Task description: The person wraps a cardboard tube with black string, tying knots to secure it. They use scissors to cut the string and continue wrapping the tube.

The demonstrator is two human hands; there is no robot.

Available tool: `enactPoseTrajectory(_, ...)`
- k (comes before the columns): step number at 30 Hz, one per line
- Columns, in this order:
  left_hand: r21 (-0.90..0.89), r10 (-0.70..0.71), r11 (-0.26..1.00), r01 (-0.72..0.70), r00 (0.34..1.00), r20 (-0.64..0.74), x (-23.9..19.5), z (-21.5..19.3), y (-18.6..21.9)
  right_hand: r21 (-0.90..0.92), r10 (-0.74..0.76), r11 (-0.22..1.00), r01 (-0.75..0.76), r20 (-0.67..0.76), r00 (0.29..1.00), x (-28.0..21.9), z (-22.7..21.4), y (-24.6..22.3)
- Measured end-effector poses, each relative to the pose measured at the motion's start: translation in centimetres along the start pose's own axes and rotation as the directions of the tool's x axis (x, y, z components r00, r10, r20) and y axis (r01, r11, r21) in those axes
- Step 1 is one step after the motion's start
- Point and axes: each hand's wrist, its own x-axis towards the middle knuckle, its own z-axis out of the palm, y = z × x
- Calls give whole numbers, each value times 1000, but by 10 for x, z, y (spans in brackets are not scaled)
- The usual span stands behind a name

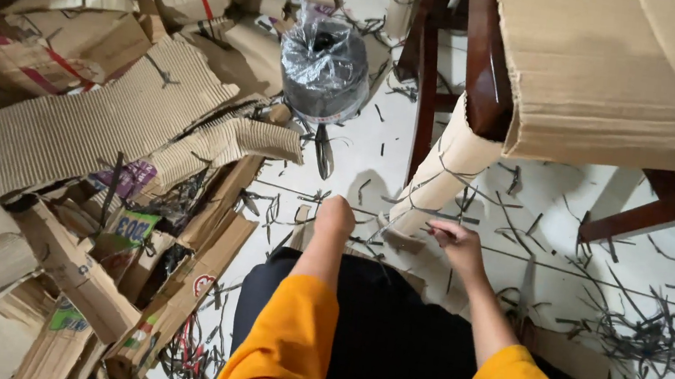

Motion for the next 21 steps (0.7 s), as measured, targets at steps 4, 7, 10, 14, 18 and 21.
enactPoseTrajectory(4,-67,31,998,-22,991,129,-69,-37,34,-41,10,999,-14,-101,995,-14,-2,11)
enactPoseTrajectory(7,-223,215,959,-172,959,185,-56,-14,26,-21,40,999,-42,-93,995,-31,-3,-1)
enactPoseTrajectory(10,-323,353,908,-266,902,249,-93,-45,51,-49,3,999,-7,-72,997,-38,-2,16)
enactPoseTrajectory(14,-176,386,922,-346,864,324,-86,-29,56,-167,-67,984,54,-77,995,-52,3,31)
enactPoseTrajectory(18,-30,314,944,-328,867,388,-48,14,55,-135,14,990,-35,-158,987,-67,32,18)
enactPoseTrajectory(21,32,257,956,-290,889,380,-20,62,39,-256,-112,966,31,-311,944,-66,46,-5)
